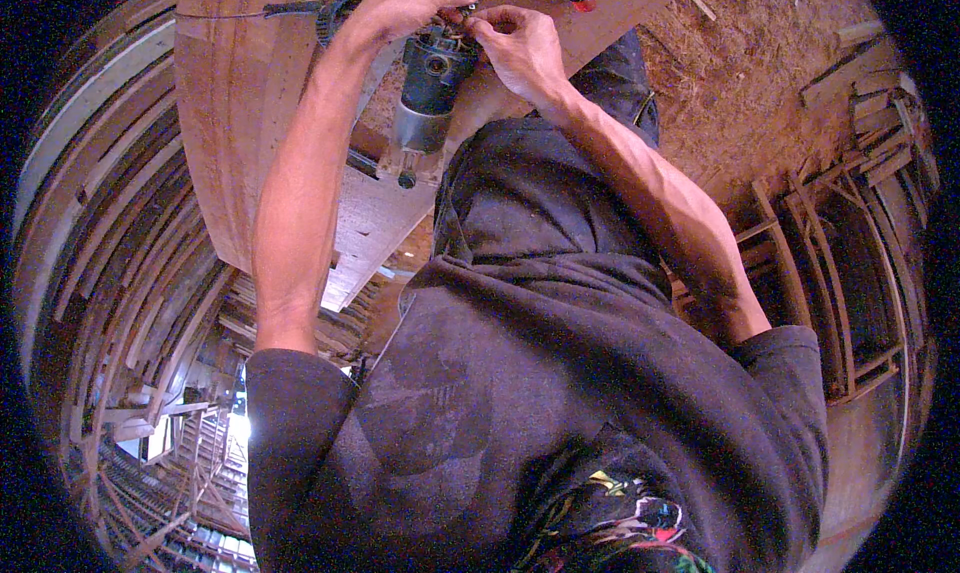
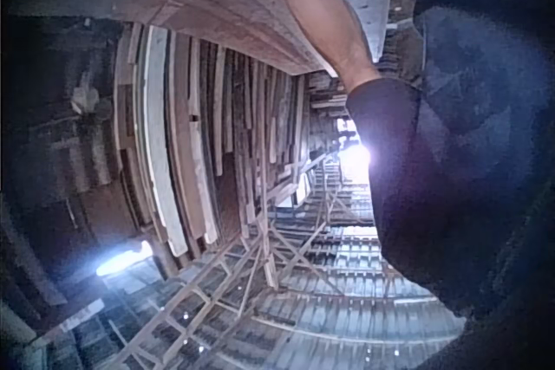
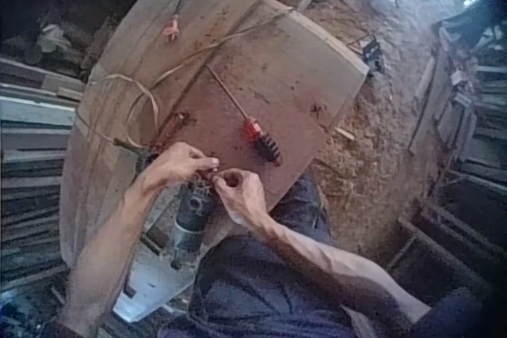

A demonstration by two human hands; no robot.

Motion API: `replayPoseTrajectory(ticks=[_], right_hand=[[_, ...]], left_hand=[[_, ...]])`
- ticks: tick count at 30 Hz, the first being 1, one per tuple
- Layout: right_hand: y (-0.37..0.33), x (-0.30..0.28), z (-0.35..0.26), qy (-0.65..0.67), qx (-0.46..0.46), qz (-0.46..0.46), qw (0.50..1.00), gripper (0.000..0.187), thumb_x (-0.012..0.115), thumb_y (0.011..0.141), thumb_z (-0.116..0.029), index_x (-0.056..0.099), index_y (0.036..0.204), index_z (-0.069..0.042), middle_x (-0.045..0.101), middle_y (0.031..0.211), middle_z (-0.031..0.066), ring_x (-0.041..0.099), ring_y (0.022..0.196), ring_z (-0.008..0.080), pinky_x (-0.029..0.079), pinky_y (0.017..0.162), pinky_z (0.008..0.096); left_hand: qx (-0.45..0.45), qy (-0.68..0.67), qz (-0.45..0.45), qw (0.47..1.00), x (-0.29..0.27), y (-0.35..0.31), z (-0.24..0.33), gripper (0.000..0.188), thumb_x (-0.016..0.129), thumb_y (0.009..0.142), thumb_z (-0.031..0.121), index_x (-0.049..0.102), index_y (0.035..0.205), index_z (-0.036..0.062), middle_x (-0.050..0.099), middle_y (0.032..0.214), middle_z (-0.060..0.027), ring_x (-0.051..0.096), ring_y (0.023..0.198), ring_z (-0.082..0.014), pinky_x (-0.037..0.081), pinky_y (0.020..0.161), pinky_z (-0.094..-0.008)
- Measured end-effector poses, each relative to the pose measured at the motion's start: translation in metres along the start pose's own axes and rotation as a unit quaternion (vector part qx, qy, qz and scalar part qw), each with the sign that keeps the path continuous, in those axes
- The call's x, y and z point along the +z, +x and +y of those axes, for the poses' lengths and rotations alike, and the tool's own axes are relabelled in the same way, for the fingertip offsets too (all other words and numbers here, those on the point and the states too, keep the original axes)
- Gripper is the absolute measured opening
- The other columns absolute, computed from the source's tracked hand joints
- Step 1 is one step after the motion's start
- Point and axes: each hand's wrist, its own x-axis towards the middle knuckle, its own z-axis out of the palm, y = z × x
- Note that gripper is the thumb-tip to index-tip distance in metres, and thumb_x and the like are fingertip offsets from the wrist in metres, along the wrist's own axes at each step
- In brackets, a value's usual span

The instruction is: The person assembles a small electrical component, likely a switch or connector, using a screwdriver and their hands. They manipulate wires and small parts on a wooden workbench, securing them together.

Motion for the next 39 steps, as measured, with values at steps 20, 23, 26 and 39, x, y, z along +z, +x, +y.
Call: replayPoseTrajectory(ticks=[20, 23, 26, 39], right_hand=[[0.057, -0.037, -0.033, -0.407, -0.241, -0.272, 0.838, 0.029, 0.064, 0.081, -0.022, 0.063, 0.102, -0.001, 0.063, 0.1, 0.027, 0.063, 0.094, 0.0428, 0.053, 0.077, 0.0477], [0.07, -0.031, -0.011, -0.397, -0.211, -0.287, 0.846, 0.041, 0.068, 0.079, -0.027, 0.06, 0.113, -0.004, 0.059, 0.112, 0.0271, 0.06, 0.105, 0.0407, 0.053, 0.082, 0.0447], [0.058, -0.031, 0.002, -0.277, -0.282, -0.174, 0.902, 0.034, 0.066, 0.083, -0.031, 0.069, 0.093, 0.002, 0.069, 0.086, 0.0244, 0.068, 0.083, 0.0408, 0.054, 0.075, 0.047], [0.018, -0.021, -0.009, -0.144, -0.07, -0.093, 0.983, 0.033, 0.066, 0.082, -0.035, 0.075, 0.094, -0.005, 0.073, 0.088, 0.0186, 0.072, 0.085, 0.0314, 0.055, 0.08, 0.0404]], left_hand=[[0.056, -0.002, -0.03, 0.998, 0.008, 0.003, -0.022, 0.044, 0.064, 0.093, 0.045, 0.072, 0.095, 0.0021, 0.07, 0.083, -0.0035, 0.06, 0.079, -0.0113, 0.05, 0.074, -0.0319], [0.047, -0.028, -0.025, 0.998, 0.008, 0.0, -0.021, 0.045, 0.063, 0.093, 0.045, 0.072, 0.096, 0.0012, 0.07, 0.085, -0.0036, 0.06, 0.079, -0.0109, 0.05, 0.075, -0.0314], [0.034, -0.003, -0.019, 0.999, 0.006, -0.002, -0.01, 0.047, 0.063, 0.093, 0.046, 0.073, 0.097, 0.0001, 0.071, 0.087, -0.0044, 0.063, 0.081, -0.012, 0.051, 0.078, -0.0308], [0.058, -0.119, -0.043, 0.99, 0.009, 0.004, -0.031, 0.043, 0.073, 0.086, 0.029, 0.066, 0.114, -0.0027, 0.073, 0.095, -0.0091, 0.068, 0.089, -0.0172, 0.053, 0.084, -0.0319]])
